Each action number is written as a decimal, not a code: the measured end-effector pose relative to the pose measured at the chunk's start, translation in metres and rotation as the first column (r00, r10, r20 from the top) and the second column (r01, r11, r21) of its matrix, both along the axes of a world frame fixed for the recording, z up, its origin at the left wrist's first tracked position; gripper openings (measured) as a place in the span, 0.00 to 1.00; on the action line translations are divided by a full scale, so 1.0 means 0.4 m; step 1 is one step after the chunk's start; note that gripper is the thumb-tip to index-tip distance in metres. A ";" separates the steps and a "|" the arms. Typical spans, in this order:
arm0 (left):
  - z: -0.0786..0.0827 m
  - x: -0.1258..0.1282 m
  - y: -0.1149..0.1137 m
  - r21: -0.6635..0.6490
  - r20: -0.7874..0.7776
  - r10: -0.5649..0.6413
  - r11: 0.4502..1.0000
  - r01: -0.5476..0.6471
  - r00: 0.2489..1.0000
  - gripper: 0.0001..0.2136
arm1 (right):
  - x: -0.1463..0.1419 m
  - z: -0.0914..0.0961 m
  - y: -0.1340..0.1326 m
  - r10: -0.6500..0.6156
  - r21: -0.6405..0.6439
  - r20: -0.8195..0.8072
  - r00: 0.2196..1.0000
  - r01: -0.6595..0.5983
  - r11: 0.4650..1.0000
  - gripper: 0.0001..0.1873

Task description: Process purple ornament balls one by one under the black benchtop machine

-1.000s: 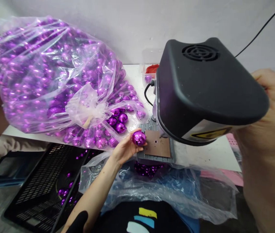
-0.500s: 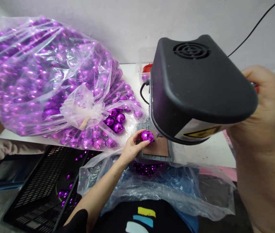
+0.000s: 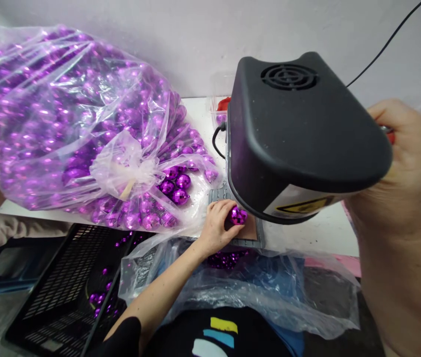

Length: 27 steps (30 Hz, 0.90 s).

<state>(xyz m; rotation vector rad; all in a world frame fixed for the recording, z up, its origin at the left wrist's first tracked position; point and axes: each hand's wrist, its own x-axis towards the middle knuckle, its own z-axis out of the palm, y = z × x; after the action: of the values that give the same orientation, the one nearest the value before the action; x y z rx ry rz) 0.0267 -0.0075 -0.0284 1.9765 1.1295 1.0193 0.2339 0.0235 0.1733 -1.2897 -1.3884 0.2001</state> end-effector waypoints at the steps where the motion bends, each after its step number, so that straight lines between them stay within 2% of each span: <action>1: 0.000 0.003 -0.002 0.010 -0.007 -0.001 1.000 0.001 1.000 0.20 | 0.001 0.000 0.000 0.004 0.001 0.003 1.000 -0.004 1.000 0.22; 8: 0.001 0.005 -0.007 -0.055 -0.037 -0.036 0.998 0.034 0.999 0.21 | 0.006 -0.002 -0.003 0.001 0.050 0.087 0.996 -0.006 0.999 0.17; 11: -0.004 0.011 -0.008 -0.084 0.004 0.007 0.996 -0.007 1.000 0.25 | 0.006 -0.001 -0.003 0.002 0.052 0.092 0.996 -0.007 0.999 0.17; 16: -0.022 0.026 -0.017 -0.126 0.078 0.062 0.991 -0.051 0.995 0.24 | 0.009 -0.009 -0.001 0.005 0.066 0.079 0.997 -0.010 0.998 0.16; 19: -0.024 0.029 -0.019 -0.121 0.081 0.079 0.990 -0.069 0.994 0.24 | 0.013 -0.017 -0.007 0.022 0.098 0.135 0.991 -0.035 0.995 0.13; 24: -0.008 0.028 -0.017 -0.102 0.022 0.073 0.992 -0.070 0.997 0.21 | 0.009 -0.033 -0.059 -0.153 0.216 0.279 0.948 0.093 0.972 0.09; 27: 0.005 0.024 -0.015 -0.090 -0.024 0.046 0.995 -0.048 0.999 0.20 | 0.017 -0.060 -0.111 -0.164 0.237 0.349 0.923 0.082 0.968 0.08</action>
<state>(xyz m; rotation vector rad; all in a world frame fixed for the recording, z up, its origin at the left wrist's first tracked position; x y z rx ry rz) 0.0363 -0.0136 -0.0264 1.9017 1.2182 0.9559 0.2406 -0.0209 0.1492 -1.2645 -1.5848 -0.2901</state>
